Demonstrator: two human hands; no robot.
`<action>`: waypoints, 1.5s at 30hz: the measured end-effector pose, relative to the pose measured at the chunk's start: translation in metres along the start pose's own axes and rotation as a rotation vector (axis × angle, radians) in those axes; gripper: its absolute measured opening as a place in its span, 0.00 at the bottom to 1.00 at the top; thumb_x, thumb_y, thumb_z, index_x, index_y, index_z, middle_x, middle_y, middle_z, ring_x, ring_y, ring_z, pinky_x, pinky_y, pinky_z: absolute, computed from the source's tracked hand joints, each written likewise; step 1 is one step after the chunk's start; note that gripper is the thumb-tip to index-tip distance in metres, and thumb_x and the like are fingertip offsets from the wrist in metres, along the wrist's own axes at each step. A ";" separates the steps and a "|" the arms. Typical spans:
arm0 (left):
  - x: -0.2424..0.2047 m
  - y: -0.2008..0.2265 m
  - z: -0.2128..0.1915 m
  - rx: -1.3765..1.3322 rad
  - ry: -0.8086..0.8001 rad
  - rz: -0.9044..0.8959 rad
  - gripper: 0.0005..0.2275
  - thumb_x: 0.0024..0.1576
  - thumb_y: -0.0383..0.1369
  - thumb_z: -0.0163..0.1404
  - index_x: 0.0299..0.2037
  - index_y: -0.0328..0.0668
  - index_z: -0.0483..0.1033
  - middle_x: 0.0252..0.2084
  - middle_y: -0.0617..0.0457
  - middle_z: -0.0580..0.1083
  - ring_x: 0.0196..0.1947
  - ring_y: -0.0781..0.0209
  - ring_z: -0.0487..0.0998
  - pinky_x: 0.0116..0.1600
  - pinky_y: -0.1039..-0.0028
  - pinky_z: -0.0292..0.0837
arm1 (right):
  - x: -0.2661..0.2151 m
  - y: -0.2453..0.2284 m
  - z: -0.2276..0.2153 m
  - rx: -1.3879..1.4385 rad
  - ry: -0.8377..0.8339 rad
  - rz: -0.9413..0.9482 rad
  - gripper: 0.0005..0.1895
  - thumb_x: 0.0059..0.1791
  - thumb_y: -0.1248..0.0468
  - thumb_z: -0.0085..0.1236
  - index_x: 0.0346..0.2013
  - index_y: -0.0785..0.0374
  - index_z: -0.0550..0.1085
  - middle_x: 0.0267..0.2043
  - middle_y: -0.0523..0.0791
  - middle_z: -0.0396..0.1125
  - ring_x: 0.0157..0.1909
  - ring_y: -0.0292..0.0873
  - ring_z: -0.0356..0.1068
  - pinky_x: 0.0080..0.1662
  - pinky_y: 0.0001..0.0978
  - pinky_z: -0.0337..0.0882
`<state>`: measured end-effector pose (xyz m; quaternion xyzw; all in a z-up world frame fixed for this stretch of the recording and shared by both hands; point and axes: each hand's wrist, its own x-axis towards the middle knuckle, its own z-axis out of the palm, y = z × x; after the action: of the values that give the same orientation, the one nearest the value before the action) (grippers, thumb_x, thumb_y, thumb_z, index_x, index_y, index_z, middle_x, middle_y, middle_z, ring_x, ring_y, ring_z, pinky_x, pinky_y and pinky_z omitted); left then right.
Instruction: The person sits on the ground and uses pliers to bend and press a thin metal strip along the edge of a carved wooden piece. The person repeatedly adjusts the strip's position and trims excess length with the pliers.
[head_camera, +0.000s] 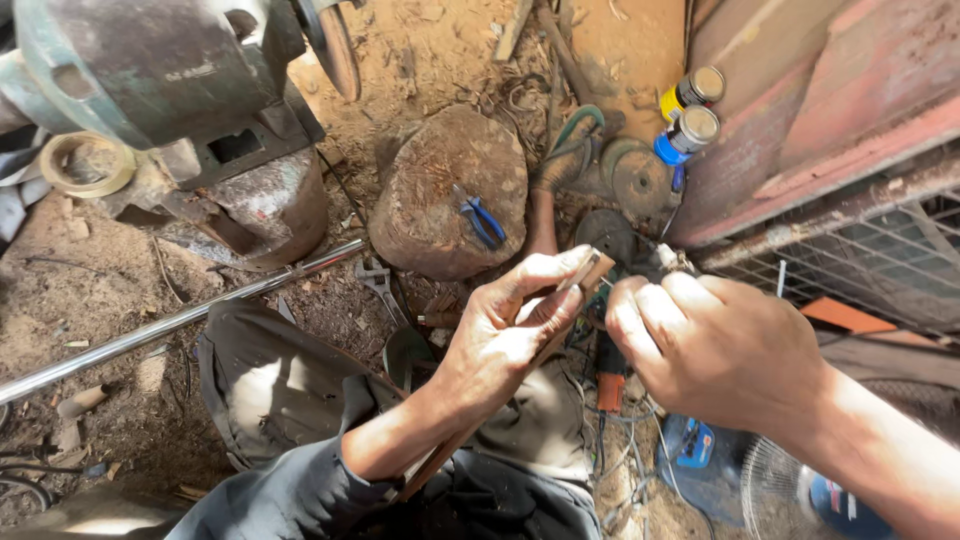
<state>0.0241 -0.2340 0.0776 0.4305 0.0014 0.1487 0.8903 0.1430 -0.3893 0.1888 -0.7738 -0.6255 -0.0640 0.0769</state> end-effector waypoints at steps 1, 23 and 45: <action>-0.001 -0.001 0.001 -0.048 0.004 -0.036 0.16 0.66 0.27 0.50 0.63 0.33 0.72 0.62 0.50 0.73 0.64 0.63 0.71 0.72 0.70 0.63 | -0.005 -0.001 0.002 0.036 0.019 0.016 0.06 0.43 0.68 0.60 0.33 0.63 0.74 0.25 0.45 0.64 0.29 0.46 0.66 0.33 0.34 0.62; -0.017 0.000 0.029 0.365 0.041 0.315 0.10 0.62 0.30 0.59 0.51 0.39 0.78 0.55 0.48 0.77 0.60 0.55 0.75 0.68 0.66 0.71 | -0.062 0.010 0.011 0.560 0.147 0.308 0.09 0.49 0.69 0.57 0.43 0.70 0.77 0.29 0.43 0.74 0.26 0.33 0.69 0.29 0.28 0.65; 0.015 0.039 0.022 0.539 0.095 0.525 0.14 0.67 0.32 0.56 0.59 0.40 0.71 0.59 0.50 0.74 0.62 0.58 0.71 0.69 0.68 0.67 | 0.008 0.022 -0.010 0.398 0.299 0.139 0.12 0.54 0.78 0.52 0.49 0.64 0.75 0.40 0.48 0.72 0.39 0.42 0.71 0.44 0.28 0.70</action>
<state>0.0311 -0.2243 0.1237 0.6277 -0.0287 0.3859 0.6754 0.1662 -0.3881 0.1995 -0.7664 -0.5529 -0.0477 0.3235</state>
